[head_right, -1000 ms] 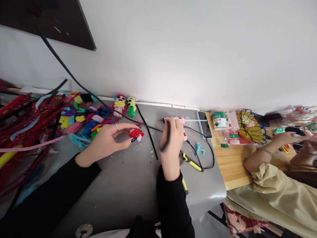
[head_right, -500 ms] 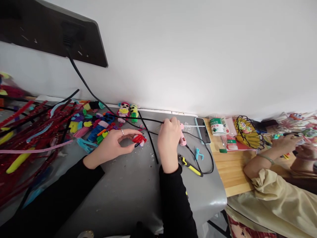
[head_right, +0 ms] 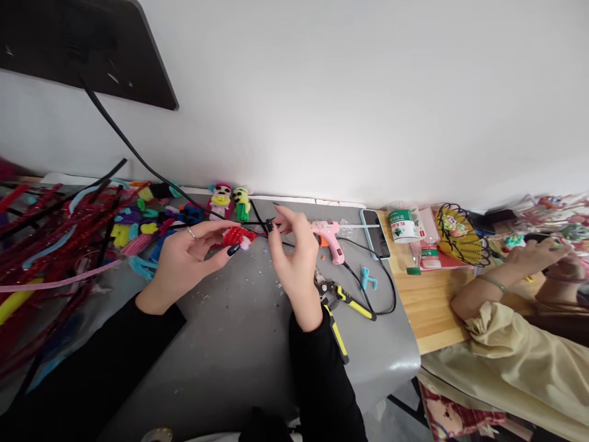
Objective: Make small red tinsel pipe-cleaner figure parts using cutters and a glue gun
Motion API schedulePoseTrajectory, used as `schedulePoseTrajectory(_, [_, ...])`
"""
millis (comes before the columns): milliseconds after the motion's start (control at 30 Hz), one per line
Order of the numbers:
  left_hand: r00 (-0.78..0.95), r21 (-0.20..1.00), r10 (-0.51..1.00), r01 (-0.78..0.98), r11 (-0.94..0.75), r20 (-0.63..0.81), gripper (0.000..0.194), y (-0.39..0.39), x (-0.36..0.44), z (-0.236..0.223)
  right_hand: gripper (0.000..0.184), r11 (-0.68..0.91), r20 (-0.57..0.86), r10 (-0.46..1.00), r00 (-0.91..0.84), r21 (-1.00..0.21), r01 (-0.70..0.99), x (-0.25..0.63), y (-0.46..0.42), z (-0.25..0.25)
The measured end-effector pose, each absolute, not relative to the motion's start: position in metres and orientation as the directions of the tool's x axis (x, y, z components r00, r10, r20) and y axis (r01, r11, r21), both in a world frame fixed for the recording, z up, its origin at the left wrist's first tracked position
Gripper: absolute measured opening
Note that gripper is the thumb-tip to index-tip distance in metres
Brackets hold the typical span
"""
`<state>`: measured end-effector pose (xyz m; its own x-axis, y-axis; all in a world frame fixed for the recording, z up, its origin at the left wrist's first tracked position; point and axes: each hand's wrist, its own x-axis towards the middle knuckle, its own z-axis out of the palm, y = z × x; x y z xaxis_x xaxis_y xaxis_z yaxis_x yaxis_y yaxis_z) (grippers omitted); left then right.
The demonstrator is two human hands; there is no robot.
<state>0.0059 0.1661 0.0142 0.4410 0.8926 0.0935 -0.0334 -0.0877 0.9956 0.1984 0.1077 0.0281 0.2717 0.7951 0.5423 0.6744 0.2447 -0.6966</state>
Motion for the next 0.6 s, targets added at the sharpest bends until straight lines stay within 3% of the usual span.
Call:
schedulePoseTrajectory(100, [0.410,0.992,0.905,-0.101,-0.076,0.111,0.037,0.166,0.005,0.009,0.027,0.275,0.458,0.863,0.215,-0.782,0.559,0.194,0.100,0.026])
schedulePoseTrajectory(267, [0.379,0.986,0.918,-0.153,-0.064,0.118,0.039,0.166,0.003,0.005,0.039,0.356,0.461,0.885,0.063,-0.758,0.547,0.187,0.096,0.025])
schedulePoseTrajectory(467, [0.366,0.981,0.928,-0.193,0.009,0.064,0.029,0.166,0.002,0.011,0.024,0.356,0.480,0.869,0.123,-0.777,0.519,0.182,0.094,0.030])
schedulePoseTrajectory(600, [0.377,0.973,0.920,-0.232,-0.020,0.108,0.028,0.164,0.000,0.010,0.022,0.349,0.475,0.867,0.151,-0.795,0.496,0.181,0.092,0.031])
